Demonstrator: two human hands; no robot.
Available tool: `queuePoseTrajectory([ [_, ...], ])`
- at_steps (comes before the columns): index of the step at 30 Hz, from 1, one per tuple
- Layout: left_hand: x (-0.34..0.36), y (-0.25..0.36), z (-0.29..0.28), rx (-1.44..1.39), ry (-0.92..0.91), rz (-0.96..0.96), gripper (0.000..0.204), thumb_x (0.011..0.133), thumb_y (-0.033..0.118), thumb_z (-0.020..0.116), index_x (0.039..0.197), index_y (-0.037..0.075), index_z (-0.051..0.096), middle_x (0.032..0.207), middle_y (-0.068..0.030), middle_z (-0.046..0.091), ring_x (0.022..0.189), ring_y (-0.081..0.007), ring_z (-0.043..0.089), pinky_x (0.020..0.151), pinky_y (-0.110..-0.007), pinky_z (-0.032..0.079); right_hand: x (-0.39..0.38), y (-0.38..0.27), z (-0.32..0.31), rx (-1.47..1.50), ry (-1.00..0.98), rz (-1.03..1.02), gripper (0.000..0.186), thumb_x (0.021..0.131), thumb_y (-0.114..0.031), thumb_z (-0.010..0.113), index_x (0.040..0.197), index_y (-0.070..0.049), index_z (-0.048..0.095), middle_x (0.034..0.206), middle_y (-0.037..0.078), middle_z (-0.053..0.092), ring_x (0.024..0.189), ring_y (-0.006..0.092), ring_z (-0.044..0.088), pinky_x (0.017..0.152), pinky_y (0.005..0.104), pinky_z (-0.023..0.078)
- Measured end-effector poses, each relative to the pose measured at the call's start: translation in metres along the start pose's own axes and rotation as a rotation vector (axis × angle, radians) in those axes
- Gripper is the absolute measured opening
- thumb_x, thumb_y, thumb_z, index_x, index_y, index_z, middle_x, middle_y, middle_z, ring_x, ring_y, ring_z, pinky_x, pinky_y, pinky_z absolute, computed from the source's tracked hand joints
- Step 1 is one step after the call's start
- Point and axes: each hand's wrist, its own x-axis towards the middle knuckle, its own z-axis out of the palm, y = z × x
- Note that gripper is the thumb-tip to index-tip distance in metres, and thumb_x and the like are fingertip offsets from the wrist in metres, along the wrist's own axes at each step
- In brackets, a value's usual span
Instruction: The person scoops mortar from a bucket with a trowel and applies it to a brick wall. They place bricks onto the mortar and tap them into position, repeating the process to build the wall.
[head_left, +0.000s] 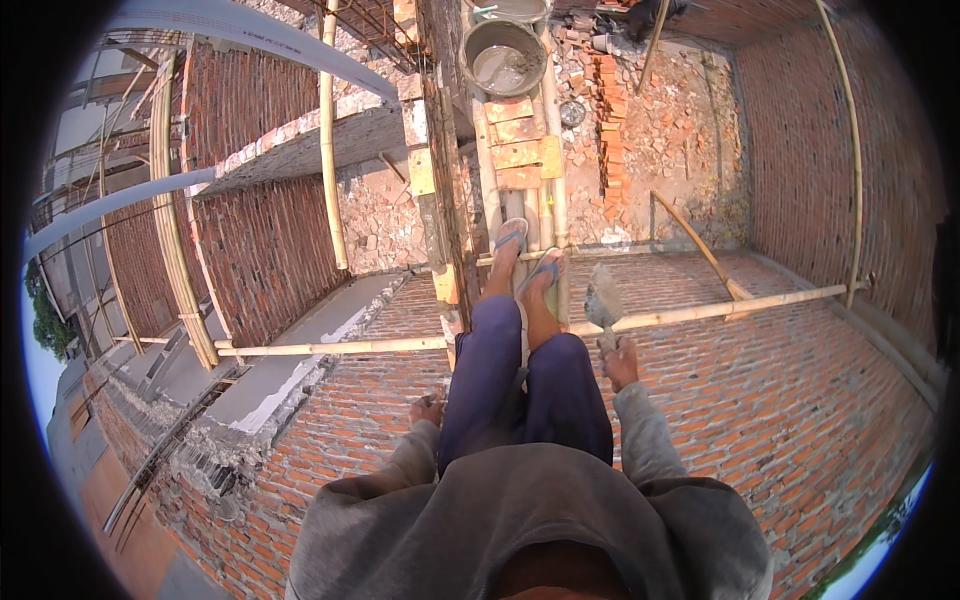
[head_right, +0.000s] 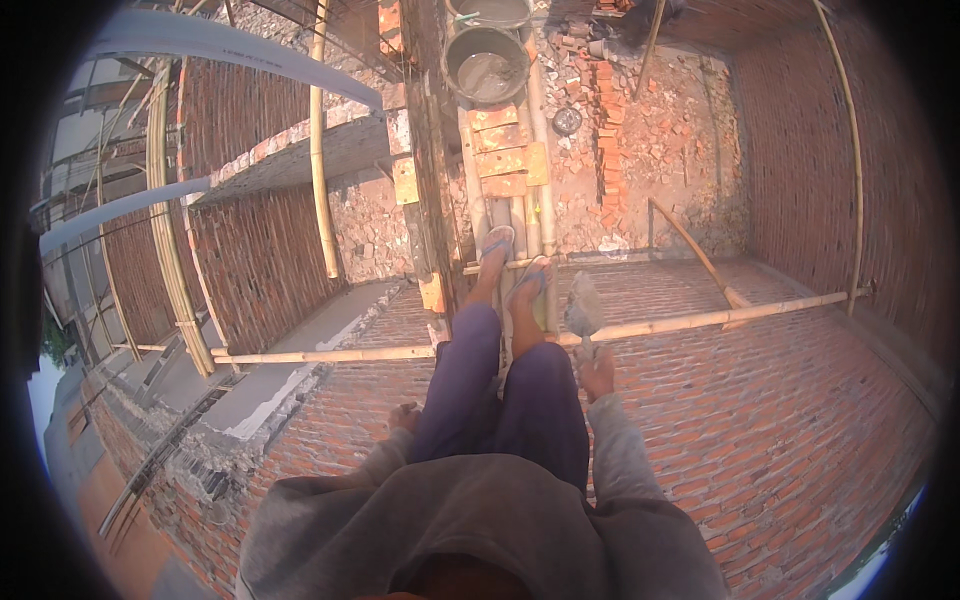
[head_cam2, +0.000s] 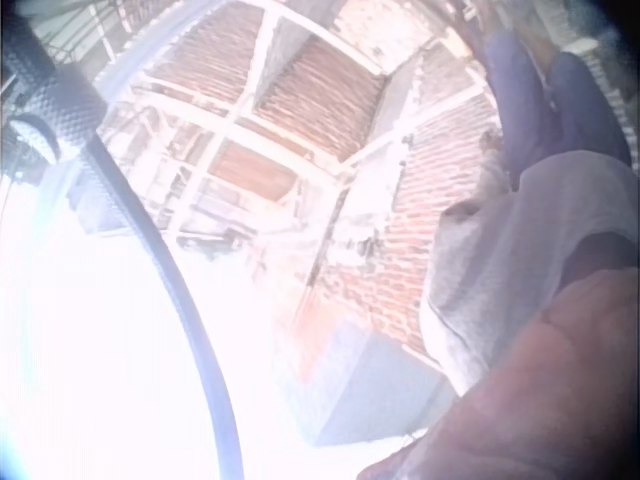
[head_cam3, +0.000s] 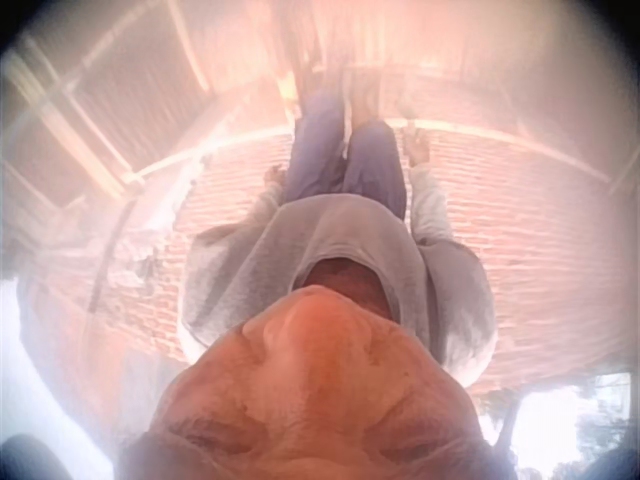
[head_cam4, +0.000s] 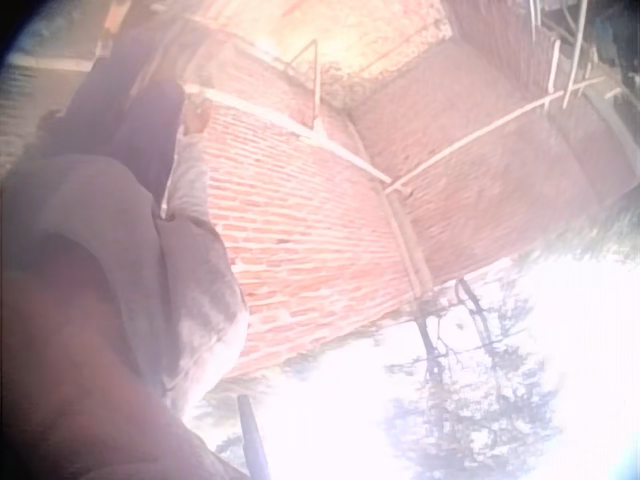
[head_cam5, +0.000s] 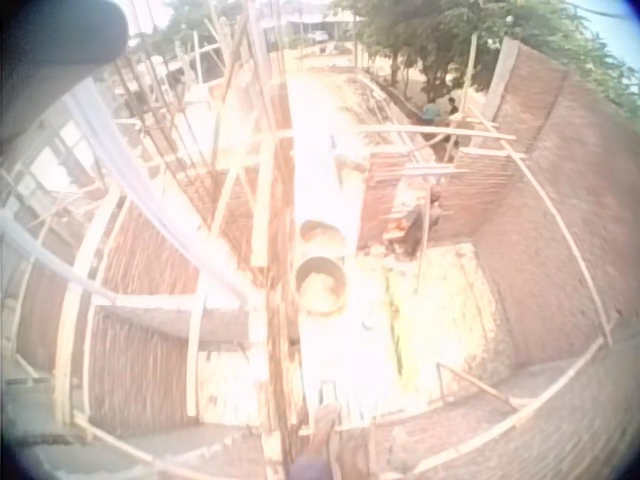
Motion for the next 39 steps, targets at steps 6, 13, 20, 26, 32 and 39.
queuePoseTrajectory([
  [6, 0.044, 0.012, 0.011, -0.037, -0.057, -0.038, 0.041, 0.089, 0.022, 0.074, 0.128, 0.008, 0.077, 0.11, -0.0183, 0.08, 0.096, -0.0269, 0.078, 0.089, -0.04, 0.061, 0.018, -0.039, 0.008, -0.022, -0.06, -0.013, 0.032, 0.109, -0.033, 0.061, 0.1, -0.002, 0.063, 0.073, 0.003, 0.059, 0.053, 0.0103, 0.053, 0.044, 0.0289, 0.041],
  [13, 0.076, 0.048, -0.009, -0.092, -0.093, 0.001, 0.044, 0.088, 0.029, 0.074, 0.127, 0.008, 0.078, 0.112, -0.0204, 0.079, 0.104, -0.031, 0.076, 0.097, -0.041, 0.059, 0.055, -0.11, 0.037, -0.043, -0.082, 0.011, 0.034, 0.11, -0.036, 0.061, 0.107, -0.002, 0.064, 0.076, 0.003, 0.06, 0.055, 0.0092, 0.053, 0.045, 0.0275, 0.042],
  [20, 0.1, 0.077, 0.005, -0.161, -0.063, -0.078, 0.043, 0.089, 0.032, 0.07, 0.126, 0.011, 0.078, 0.123, -0.0221, 0.075, 0.115, -0.0356, 0.073, 0.104, -0.043, 0.056, 0.056, -0.149, 0.057, -0.07, -0.216, 0.007, 0.035, 0.11, -0.034, 0.062, 0.107, 0.001, 0.064, 0.075, 0.004, 0.058, 0.054, 0.0103, 0.053, 0.044, 0.0287, 0.042],
  [26, 0.07, 0.076, 0.022, -0.112, -0.196, -0.161, 0.056, 0.085, 0.037, 0.067, 0.132, 0.006, 0.071, 0.133, -0.0263, 0.068, 0.127, -0.0421, 0.065, 0.111, -0.048, 0.052, 0.037, -0.143, 0.034, -0.412, -0.25, 0.136, 0.031, 0.107, -0.029, 0.063, 0.108, 0.002, 0.066, 0.074, 0.006, 0.06, 0.051, 0.0118, 0.052, 0.041, 0.0301, 0.04],
  [32, 0.027, 0.025, 0.06, -0.452, -0.095, -0.247, 0.06, 0.084, 0.036, 0.07, 0.135, 0.004, 0.068, 0.131, -0.0279, 0.069, 0.122, -0.0449, 0.067, 0.108, -0.048, 0.054, 0.031, -0.111, -0.006, -0.475, -0.223, -0.084, 0.034, 0.103, -0.032, 0.071, 0.091, 0.0, 0.069, 0.066, 0.003, 0.06, 0.048, 0.0115, 0.052, 0.04, 0.0307, 0.037],
  [39, -0.01, -0.05, 0.11, -0.33, -0.147, -0.239, 0.057, 0.084, 0.041, 0.076, 0.127, 0.005, 0.075, 0.125, -0.0195, 0.075, 0.121, -0.0355, 0.071, 0.105, -0.043, 0.055, 0.004, -0.012, -0.086, -0.499, -0.045, -0.28, 0.034, 0.099, -0.031, 0.076, 0.086, -0.001, 0.069, 0.055, 0.005, 0.057, 0.05, 0.0155, 0.058, 0.044, 0.0377, 0.041],
])
